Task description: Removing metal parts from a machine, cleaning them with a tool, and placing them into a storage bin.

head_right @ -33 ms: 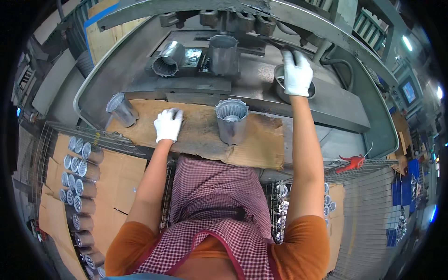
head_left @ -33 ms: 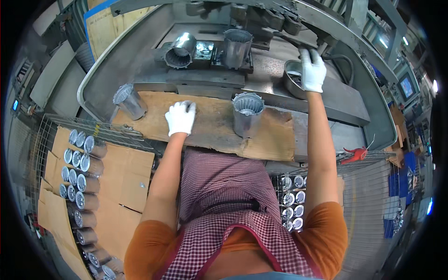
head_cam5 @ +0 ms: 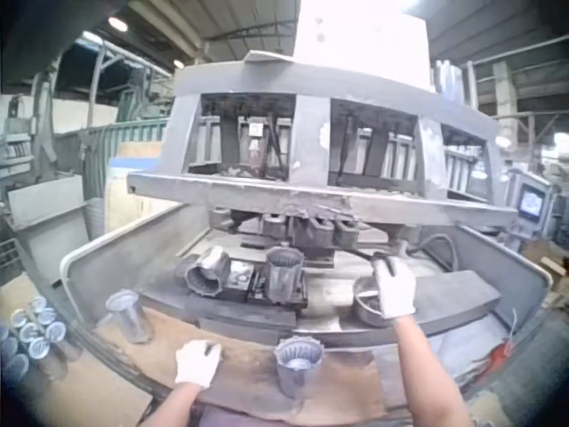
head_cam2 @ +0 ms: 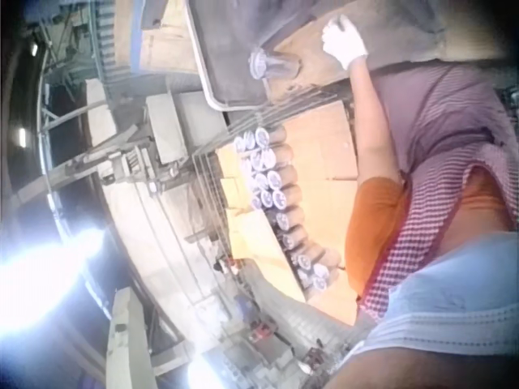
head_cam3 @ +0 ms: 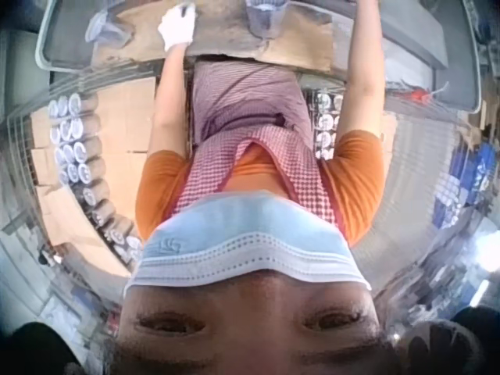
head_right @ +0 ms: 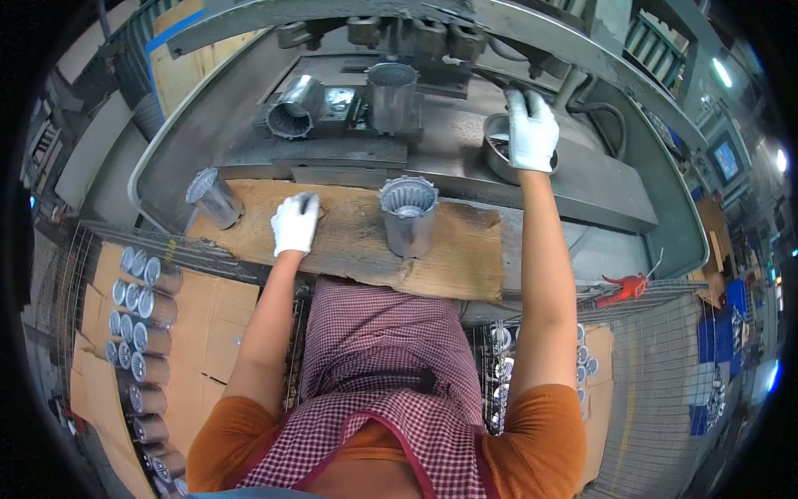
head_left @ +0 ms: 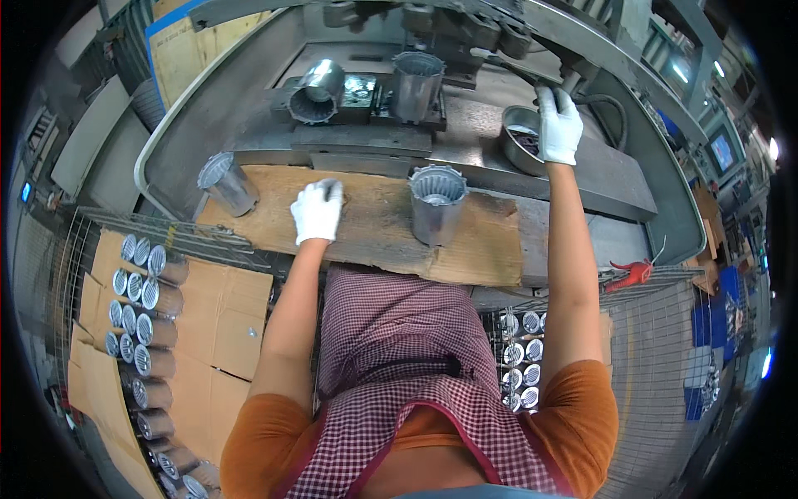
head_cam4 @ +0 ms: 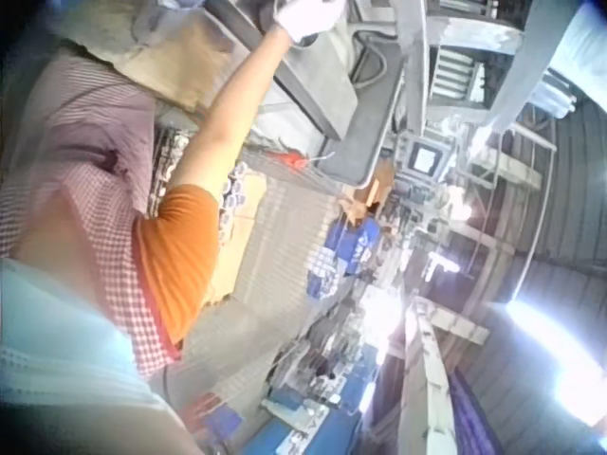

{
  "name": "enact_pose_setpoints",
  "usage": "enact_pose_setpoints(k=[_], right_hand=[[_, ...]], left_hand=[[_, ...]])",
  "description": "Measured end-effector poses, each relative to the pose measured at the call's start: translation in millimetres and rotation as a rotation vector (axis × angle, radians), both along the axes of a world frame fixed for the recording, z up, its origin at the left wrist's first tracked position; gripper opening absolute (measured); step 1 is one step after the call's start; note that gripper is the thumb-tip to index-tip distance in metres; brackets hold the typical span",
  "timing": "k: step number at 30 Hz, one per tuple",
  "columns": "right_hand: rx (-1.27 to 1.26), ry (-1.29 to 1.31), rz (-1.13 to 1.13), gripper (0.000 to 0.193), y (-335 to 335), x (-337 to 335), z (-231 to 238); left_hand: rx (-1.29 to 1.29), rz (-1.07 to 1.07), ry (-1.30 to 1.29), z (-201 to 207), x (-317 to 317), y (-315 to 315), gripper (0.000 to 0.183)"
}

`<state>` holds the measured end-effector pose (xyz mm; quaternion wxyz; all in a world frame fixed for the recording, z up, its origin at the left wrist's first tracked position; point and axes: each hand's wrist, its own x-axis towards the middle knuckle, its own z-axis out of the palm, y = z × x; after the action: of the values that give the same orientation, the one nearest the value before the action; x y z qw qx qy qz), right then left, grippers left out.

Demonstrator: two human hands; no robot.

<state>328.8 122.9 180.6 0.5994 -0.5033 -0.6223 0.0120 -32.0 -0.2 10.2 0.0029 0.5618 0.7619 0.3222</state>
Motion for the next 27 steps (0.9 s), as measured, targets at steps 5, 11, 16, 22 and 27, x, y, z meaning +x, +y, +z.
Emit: enact_pose_setpoints(k=[5, 11, 16, 22, 27], right_hand=[[-0.107, 0.132, 0.019, 0.033, -3, 39, 2], [-0.220, -0.165, -0.228, 0.038, -28, 79, -37], [-0.483, -0.284, -0.239, 0.051, -50, 106, -65], [-0.300, -0.149, -0.225, 0.062, -127, 121, -83], [-0.431, 0.260, -0.005, 0.049, -206, 124, -108]], left_hand=[[0.326, -0.129, -0.566, -4, 0, -1, 0.040], [-0.138, -0.555, -0.339, 76, 93, -29, 0.088], [-0.024, -0.540, -0.004, 78, 129, -29, 0.048], [0.328, -0.833, 0.142, 90, 149, -66, 0.041], [0.483, -0.991, 0.070, 101, 177, -93, 0.034]])
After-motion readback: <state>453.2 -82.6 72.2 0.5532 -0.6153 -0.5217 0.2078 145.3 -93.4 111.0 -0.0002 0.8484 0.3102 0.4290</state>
